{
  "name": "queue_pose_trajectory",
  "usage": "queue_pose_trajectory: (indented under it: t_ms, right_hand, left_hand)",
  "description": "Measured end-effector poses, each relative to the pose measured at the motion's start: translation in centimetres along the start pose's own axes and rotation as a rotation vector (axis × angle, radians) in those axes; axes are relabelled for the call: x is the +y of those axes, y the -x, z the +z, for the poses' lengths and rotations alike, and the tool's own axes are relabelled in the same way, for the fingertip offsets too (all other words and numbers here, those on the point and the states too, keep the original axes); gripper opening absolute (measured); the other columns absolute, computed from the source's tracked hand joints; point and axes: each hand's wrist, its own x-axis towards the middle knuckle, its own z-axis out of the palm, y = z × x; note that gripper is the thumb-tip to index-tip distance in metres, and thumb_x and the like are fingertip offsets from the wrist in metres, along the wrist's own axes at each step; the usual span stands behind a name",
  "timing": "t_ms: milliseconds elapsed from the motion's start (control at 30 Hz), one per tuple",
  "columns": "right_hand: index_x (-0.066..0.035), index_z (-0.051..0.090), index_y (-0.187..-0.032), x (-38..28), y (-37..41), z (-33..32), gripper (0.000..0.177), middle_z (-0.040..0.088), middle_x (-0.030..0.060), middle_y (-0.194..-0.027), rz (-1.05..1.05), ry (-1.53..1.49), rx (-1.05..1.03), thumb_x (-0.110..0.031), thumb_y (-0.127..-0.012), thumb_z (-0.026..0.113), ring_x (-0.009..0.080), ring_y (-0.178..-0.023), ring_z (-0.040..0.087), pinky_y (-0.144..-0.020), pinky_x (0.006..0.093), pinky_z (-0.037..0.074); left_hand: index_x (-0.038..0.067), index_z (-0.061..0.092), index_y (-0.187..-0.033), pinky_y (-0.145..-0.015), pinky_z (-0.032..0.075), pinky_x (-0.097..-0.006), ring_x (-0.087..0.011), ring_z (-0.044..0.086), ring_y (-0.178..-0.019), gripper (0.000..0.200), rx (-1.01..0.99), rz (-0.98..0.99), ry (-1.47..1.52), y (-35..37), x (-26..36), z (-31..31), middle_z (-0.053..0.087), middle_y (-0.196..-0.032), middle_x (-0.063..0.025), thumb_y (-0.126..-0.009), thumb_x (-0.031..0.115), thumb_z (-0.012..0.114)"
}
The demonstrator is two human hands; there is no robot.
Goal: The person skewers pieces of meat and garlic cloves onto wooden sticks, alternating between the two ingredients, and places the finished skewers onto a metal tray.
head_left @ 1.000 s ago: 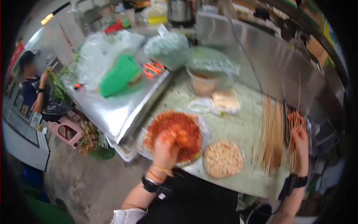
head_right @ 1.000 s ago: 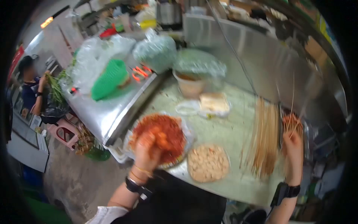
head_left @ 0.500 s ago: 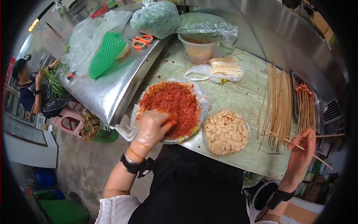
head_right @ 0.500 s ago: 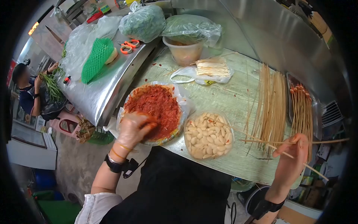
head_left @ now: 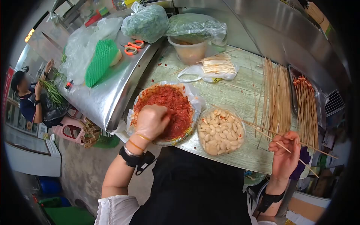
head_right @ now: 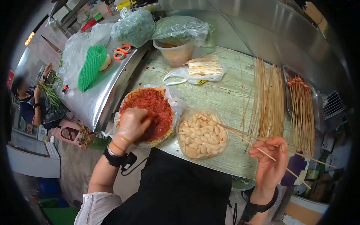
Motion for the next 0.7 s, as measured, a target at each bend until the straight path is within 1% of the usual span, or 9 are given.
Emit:
queue_pose_trajectory:
  t_ms: [33,100,167,233,300,367,500,567,700]
  right_hand:
    - [-0.001,0.047,-0.096,0.3,-0.1,-0.4,0.028,0.057,0.0153,-0.079,0.002,-0.020,-0.031,-0.027,-0.097,0.037,0.0206,-0.058,0.058,-0.057,0.0279,0.051]
    - [-0.001,0.048,-0.095,0.8,-0.2,-0.3,0.028,0.057,0.0156,-0.079,0.002,-0.050,-0.070,-0.026,-0.097,0.036,0.0209,-0.058,0.058,-0.058,0.0283,0.052]
    - [-0.003,0.047,-0.089,1.2,-0.1,0.1,0.027,0.054,0.0134,-0.075,-0.007,-0.008,-0.065,-0.026,-0.098,0.037,0.0186,-0.056,0.056,-0.054,0.0267,0.049]
    - [-0.004,0.045,-0.087,1.2,0.1,-0.2,0.027,0.052,0.0114,-0.072,0.005,-0.010,-0.090,-0.026,-0.098,0.037,0.0172,-0.054,0.053,-0.051,0.0259,0.046]
    - [-0.004,0.044,-0.084,1.2,0.4,-0.2,0.027,0.050,0.0094,-0.070,0.012,-0.017,-0.125,-0.026,-0.098,0.037,0.0158,-0.052,0.050,-0.048,0.0252,0.044]
    - [-0.006,0.041,-0.080,1.3,0.6,0.4,0.027,0.045,0.0064,-0.066,0.010,0.045,-0.005,-0.026,-0.098,0.037,0.0141,-0.050,0.046,-0.044,0.0247,0.037]
    - [-0.006,0.040,-0.078,1.8,0.6,0.3,0.028,0.045,0.0062,-0.064,-0.068,0.020,-0.016,-0.027,-0.097,0.040,0.0144,-0.047,0.044,-0.041,0.0256,0.036]
    - [-0.008,0.040,-0.080,1.5,0.7,0.5,0.026,0.047,0.0051,-0.061,-0.014,0.040,0.005,-0.027,-0.099,0.038,0.0110,-0.045,0.043,-0.041,0.0222,0.036]
    - [-0.008,0.040,-0.081,1.1,1.1,1.1,0.025,0.047,0.0051,-0.064,-0.031,0.014,0.033,-0.026,-0.099,0.038,0.0100,-0.045,0.043,-0.040,0.0217,0.036]
  left_hand:
    - [0.006,0.061,-0.071,-0.060,0.046,-0.0448,-0.0349,0.058,-0.067,0.011,-0.060,-0.169,0.141,0.0,-0.5,-0.8,0.057,-0.067,-0.0162,-0.074,0.016,0.064]
    - [0.006,0.061,-0.073,-0.060,0.045,-0.0452,-0.0357,0.058,-0.069,0.011,-0.024,-0.199,0.008,0.3,-1.8,-1.4,0.057,-0.068,-0.0171,-0.074,0.016,0.064]
    - [0.006,0.062,-0.075,-0.060,0.046,-0.0450,-0.0359,0.058,-0.070,0.009,0.088,-0.168,-0.242,0.1,-2.6,-2.2,0.058,-0.069,-0.0170,-0.074,0.015,0.065]
    - [0.007,0.060,-0.074,-0.059,0.046,-0.0439,-0.0349,0.058,-0.069,0.009,0.116,-0.092,-0.118,0.1,-2.3,-2.0,0.059,-0.072,-0.0154,-0.074,0.015,0.064]
    - [0.009,0.060,-0.070,-0.058,0.046,-0.0418,-0.0314,0.059,-0.067,0.006,0.004,0.235,0.084,-0.1,-0.5,-1.4,0.060,-0.075,-0.0122,-0.073,0.015,0.061]
    - [0.012,0.062,-0.069,-0.059,0.049,-0.0384,-0.0263,0.060,-0.067,0.005,-0.209,0.280,-0.239,0.2,0.7,-1.1,0.061,-0.079,-0.0093,-0.070,0.015,0.058]
    - [0.009,0.064,-0.071,-0.057,0.051,-0.0345,-0.0226,0.061,-0.067,0.009,-0.278,0.226,-0.416,0.4,1.5,0.6,0.060,-0.072,-0.0079,-0.069,0.013,0.056]
    - [0.008,0.063,-0.070,-0.055,0.051,-0.0344,-0.0229,0.062,-0.066,0.009,-0.298,0.262,-0.430,0.0,1.9,-0.2,0.060,-0.069,-0.0081,-0.068,0.012,0.056]
    - [0.009,0.062,-0.068,-0.055,0.050,-0.0353,-0.0244,0.061,-0.066,0.007,-0.199,0.159,-0.402,-0.1,0.9,-1.3,0.059,-0.069,-0.0096,-0.069,0.012,0.056]
